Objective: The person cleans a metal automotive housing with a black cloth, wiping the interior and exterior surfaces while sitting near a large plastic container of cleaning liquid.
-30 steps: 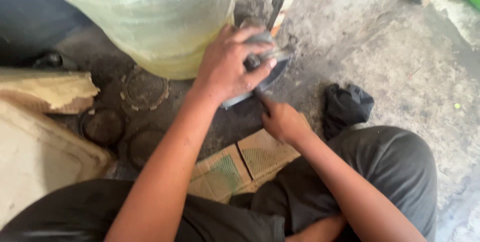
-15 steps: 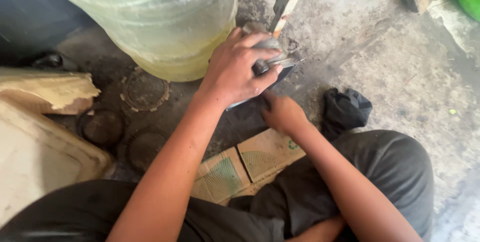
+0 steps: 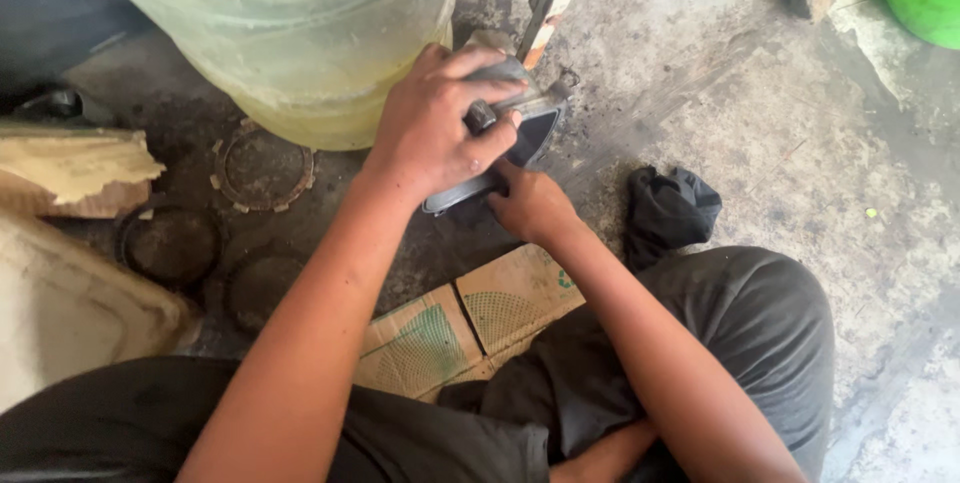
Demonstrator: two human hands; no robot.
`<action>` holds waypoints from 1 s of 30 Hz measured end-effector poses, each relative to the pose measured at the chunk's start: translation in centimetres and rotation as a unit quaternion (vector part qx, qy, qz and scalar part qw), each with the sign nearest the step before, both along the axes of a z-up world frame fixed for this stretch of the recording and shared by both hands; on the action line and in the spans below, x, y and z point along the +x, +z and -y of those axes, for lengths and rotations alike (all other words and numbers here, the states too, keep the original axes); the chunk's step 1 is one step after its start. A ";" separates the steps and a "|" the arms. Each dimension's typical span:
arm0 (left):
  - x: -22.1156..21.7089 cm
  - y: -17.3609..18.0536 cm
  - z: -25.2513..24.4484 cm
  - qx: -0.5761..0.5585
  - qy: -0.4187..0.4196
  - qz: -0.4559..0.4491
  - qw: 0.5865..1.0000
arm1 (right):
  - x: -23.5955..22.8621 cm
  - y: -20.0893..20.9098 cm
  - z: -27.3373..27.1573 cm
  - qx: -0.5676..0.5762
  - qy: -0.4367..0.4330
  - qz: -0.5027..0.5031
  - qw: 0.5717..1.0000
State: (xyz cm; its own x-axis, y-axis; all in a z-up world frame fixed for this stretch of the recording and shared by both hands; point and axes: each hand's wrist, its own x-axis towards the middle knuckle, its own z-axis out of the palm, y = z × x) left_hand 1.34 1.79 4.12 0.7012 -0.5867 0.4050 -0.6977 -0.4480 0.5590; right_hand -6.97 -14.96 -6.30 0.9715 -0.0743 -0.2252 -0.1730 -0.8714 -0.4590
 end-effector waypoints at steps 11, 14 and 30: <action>0.2 -0.9 0.6 -0.006 -0.025 -0.047 0.999 | -2.2 0.3 2.0 0.073 0.000 -0.050 0.996; 0.5 0.2 1.0 0.045 -0.027 -0.041 0.998 | -1.6 0.2 1.5 0.030 -0.015 -0.096 0.995; -1.6 1.6 4.0 0.155 0.066 0.082 0.982 | -1.8 -1.0 -0.4 -0.066 -0.006 0.088 0.994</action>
